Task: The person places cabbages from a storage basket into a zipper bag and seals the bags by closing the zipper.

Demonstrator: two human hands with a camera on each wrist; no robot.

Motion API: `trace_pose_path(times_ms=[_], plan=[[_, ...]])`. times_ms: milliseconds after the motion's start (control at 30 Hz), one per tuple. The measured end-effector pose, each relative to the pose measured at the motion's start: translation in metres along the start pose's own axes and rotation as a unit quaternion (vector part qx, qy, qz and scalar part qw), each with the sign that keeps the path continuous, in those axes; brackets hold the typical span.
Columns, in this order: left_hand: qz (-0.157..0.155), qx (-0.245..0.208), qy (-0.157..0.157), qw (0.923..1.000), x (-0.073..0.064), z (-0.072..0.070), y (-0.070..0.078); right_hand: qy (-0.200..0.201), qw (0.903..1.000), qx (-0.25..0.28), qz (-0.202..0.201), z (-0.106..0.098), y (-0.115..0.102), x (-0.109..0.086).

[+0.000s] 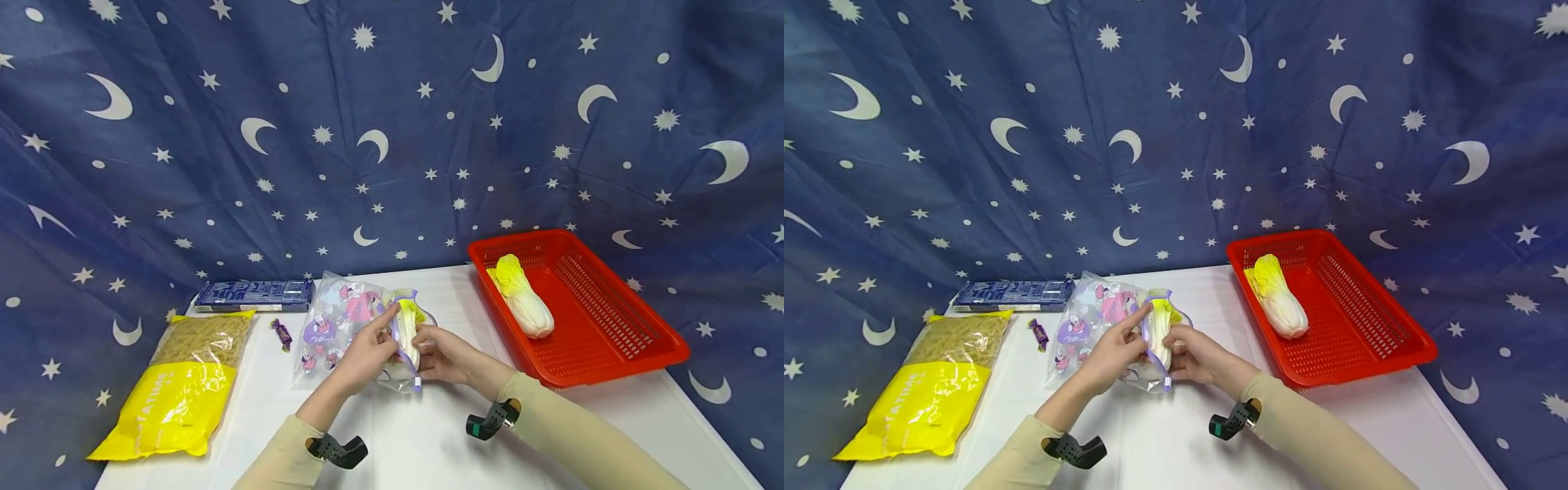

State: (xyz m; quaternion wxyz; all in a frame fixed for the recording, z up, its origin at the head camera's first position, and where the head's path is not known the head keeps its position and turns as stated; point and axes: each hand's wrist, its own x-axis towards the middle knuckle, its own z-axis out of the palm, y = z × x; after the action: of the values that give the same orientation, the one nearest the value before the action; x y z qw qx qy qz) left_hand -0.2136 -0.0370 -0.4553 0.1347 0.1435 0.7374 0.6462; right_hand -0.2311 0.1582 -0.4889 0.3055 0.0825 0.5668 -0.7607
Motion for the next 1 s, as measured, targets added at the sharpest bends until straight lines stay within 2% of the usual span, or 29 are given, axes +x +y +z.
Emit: trace_pose_path(times_ms=[133, 233, 333, 467, 600, 800, 1000], plan=[[0.005, 0.003, -0.001, 1.0000, -0.001, -0.001, 0.000, -0.004, 0.9999, 0.015, 0.008, -0.002, 0.000, 0.000], [0.009, 0.014, -0.004, 0.9999, -0.001, -0.002, 0.000, -0.005, 0.9999, -0.009, 0.000, -0.002, 0.000, -0.002], [0.014, 0.015, -0.010, 0.9997, 0.000, -0.002, -0.001, -0.006, 0.9974, -0.069, -0.021, 0.000, -0.001, -0.003], [0.020, 0.014, -0.006, 0.9997, 0.001, -0.004, -0.001, -0.024, 0.9845, -0.164, -0.057, 0.003, 0.000, -0.004], [0.023, 0.010, -0.001, 0.9997, 0.002, -0.005, -0.002, -0.043, 0.9747, -0.206, -0.074, 0.006, -0.001, -0.005], [0.016, -0.023, -0.010, 0.9996, 0.002, -0.007, -0.006, -0.074, 0.9668, -0.233, -0.075, 0.004, -0.008, -0.003], [-0.003, -0.101, -0.019, 0.9947, 0.000, -0.008, -0.010, -0.093, 0.9741, -0.198, -0.057, 0.001, -0.015, 0.009]])
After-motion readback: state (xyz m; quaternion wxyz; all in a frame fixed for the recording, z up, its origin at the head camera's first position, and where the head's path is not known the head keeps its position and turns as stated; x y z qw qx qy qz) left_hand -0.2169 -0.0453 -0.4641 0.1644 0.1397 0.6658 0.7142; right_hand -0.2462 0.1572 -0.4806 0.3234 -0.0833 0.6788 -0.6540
